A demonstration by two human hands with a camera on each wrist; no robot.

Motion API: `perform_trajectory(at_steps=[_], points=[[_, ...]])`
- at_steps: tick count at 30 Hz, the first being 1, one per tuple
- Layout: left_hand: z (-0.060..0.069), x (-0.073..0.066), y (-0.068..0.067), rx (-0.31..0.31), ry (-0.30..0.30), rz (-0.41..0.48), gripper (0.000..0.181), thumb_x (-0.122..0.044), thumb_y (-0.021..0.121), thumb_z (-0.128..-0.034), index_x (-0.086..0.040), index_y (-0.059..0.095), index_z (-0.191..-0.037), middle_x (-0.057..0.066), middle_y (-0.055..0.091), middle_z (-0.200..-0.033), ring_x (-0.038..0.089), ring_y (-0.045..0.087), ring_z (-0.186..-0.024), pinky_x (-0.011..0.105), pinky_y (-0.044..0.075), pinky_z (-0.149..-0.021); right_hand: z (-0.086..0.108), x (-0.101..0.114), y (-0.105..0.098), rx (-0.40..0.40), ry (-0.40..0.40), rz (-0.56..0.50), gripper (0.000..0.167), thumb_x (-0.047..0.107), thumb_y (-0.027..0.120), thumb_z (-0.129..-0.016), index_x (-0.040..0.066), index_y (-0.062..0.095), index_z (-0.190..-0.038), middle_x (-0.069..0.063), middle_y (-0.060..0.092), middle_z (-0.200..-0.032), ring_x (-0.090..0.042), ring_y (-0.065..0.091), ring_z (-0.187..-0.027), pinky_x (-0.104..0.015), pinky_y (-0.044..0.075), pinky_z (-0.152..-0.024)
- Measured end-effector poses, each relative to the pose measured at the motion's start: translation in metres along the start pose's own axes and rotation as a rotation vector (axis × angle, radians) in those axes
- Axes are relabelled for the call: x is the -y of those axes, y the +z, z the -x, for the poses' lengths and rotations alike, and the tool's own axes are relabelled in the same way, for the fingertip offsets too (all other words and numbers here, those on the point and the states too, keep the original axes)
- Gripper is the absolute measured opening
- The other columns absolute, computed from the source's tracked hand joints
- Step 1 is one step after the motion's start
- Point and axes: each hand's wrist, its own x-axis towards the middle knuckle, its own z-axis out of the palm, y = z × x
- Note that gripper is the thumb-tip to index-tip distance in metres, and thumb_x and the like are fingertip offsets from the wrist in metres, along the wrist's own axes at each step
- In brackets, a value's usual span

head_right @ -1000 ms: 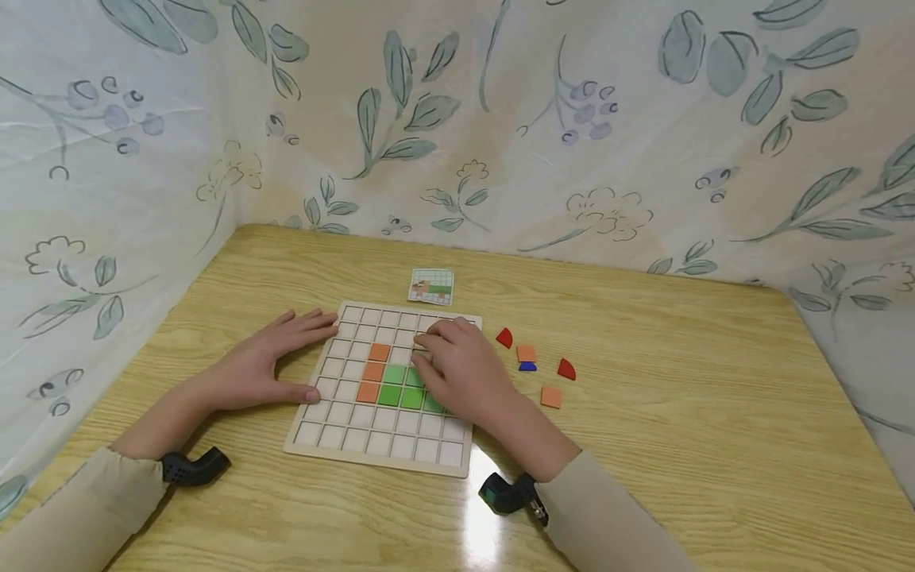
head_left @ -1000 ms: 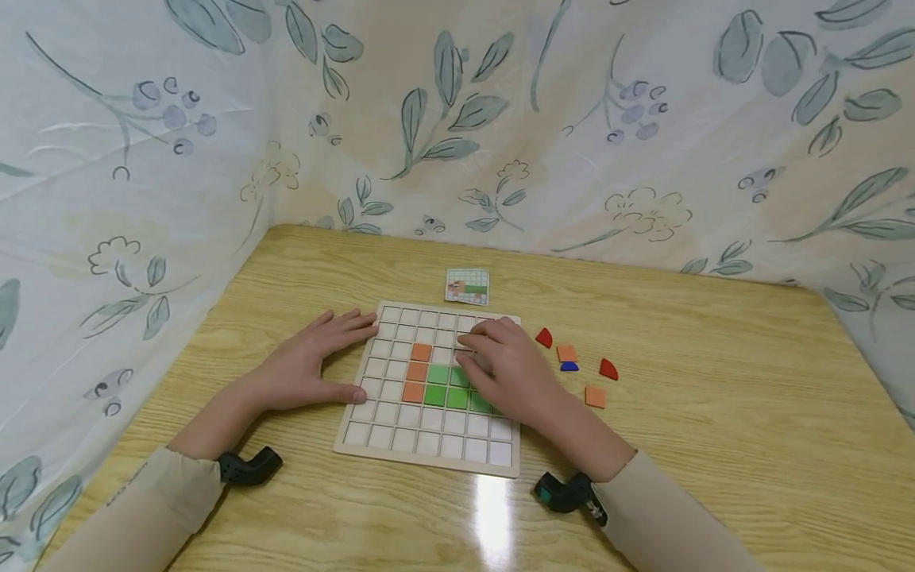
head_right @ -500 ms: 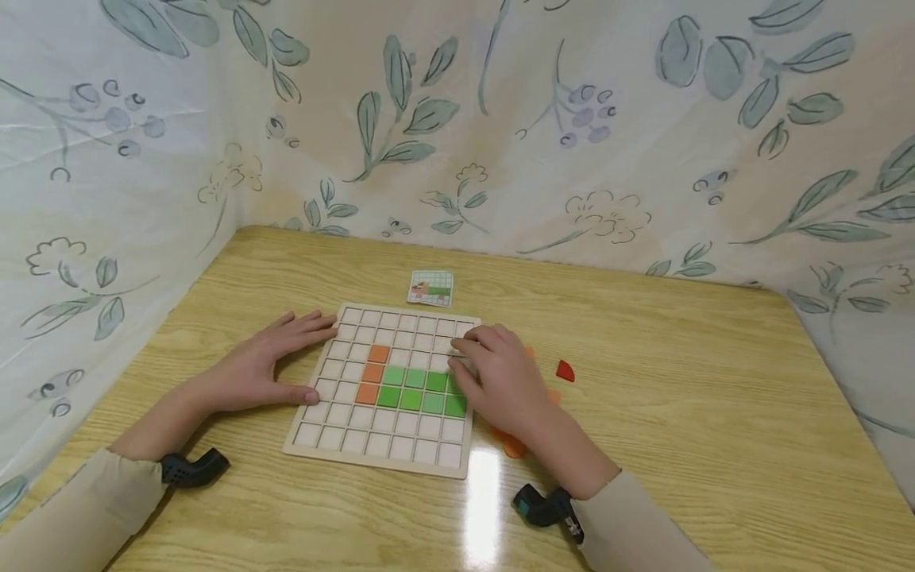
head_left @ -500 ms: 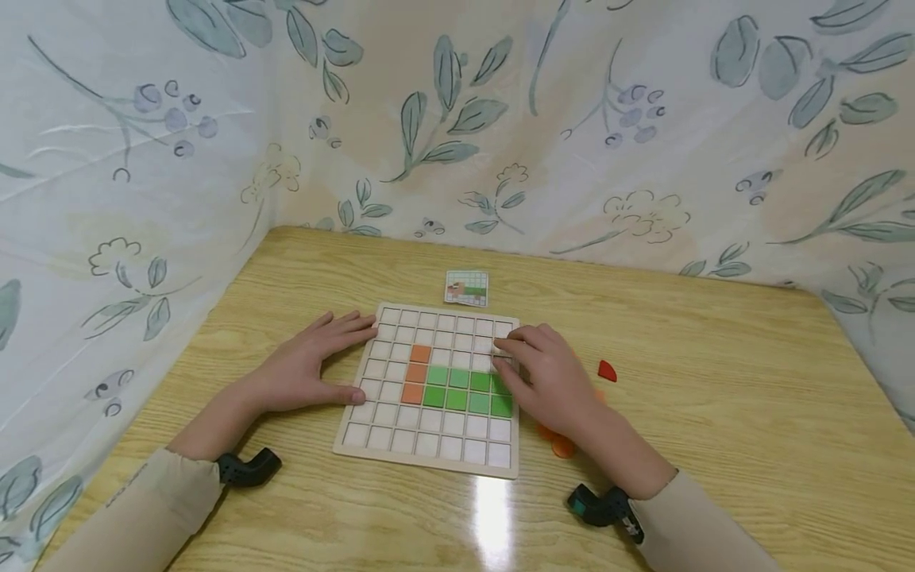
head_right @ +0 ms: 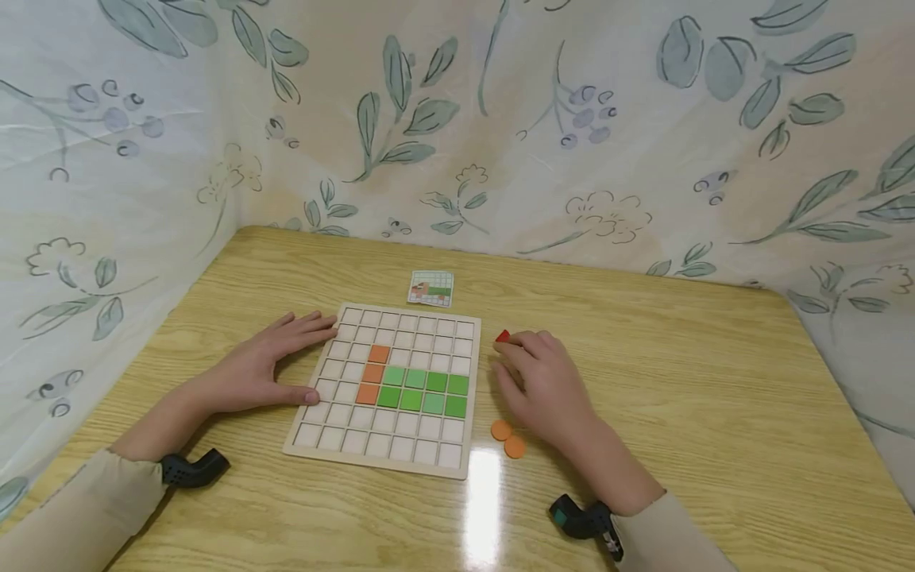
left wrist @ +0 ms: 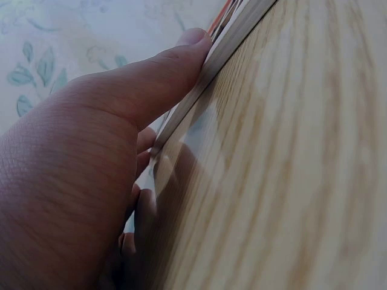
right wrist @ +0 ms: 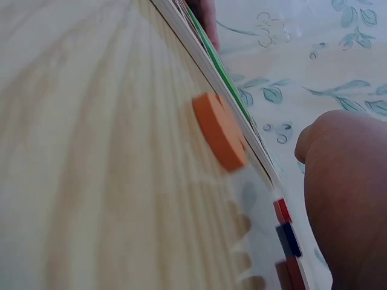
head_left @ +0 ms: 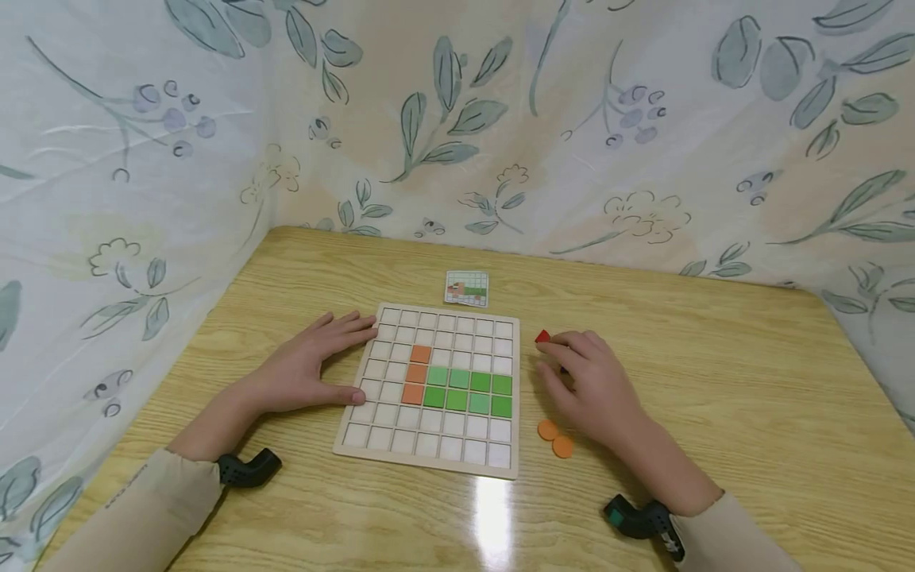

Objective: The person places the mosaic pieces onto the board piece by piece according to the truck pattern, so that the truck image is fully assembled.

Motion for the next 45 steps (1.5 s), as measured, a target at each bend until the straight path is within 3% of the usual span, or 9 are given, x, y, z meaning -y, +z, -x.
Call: perform_trajectory(at_steps=[20, 27, 36, 45], points=[[0.001, 0.001, 0.0, 0.004, -0.008, -0.011, 0.104, -0.065, 0.085, -0.0874, -0.019, 0.043, -0.17, 0.0, 0.033, -0.178, 0.03, 0.022, -0.166, 0.051, 0.007, -0.137, 0.035, -0.03, -0.034, -0.013, 0.042, 0.085, 0.028, 0.006, 0.084, -0.088, -0.003, 0.081, -0.114, -0.012, 0.073, -0.104, -0.029, 0.06, -0.088, -0.036, 0.046, -0.077], [0.001, 0.001, 0.0, 0.003, -0.016, -0.014, 0.104, -0.064, 0.086, -0.0873, -0.019, 0.043, -0.17, -0.001, 0.033, -0.178, 0.03, 0.022, -0.167, 0.051, 0.007, -0.137, 0.046, -0.034, -0.046, 0.006, 0.115, 0.118, 0.027, 0.005, 0.087, -0.085, -0.001, 0.081, -0.112, -0.01, 0.074, -0.104, -0.03, 0.062, -0.092, -0.036, 0.046, -0.079], [0.001, 0.001, 0.002, 0.0, -0.018, -0.01, 0.103, -0.064, 0.086, -0.0875, -0.02, 0.043, -0.17, -0.001, 0.032, -0.178, 0.03, 0.021, -0.167, 0.051, 0.007, -0.137, 0.05, -0.036, -0.047, 0.055, 0.212, 0.147, 0.03, 0.01, 0.088, -0.089, 0.0, 0.081, -0.116, -0.009, 0.073, -0.103, -0.028, 0.06, -0.09, -0.044, 0.051, -0.075], [0.0, 0.001, 0.003, 0.005, -0.023, -0.017, 0.103, -0.064, 0.085, -0.0875, -0.021, 0.043, -0.17, -0.002, 0.032, -0.178, 0.031, 0.022, -0.166, 0.053, 0.008, -0.137, 0.053, -0.038, -0.042, 0.073, 0.242, 0.14, 0.028, 0.012, 0.091, -0.089, 0.001, 0.082, -0.114, -0.006, 0.072, -0.098, -0.023, 0.057, -0.084, -0.039, 0.047, -0.067]])
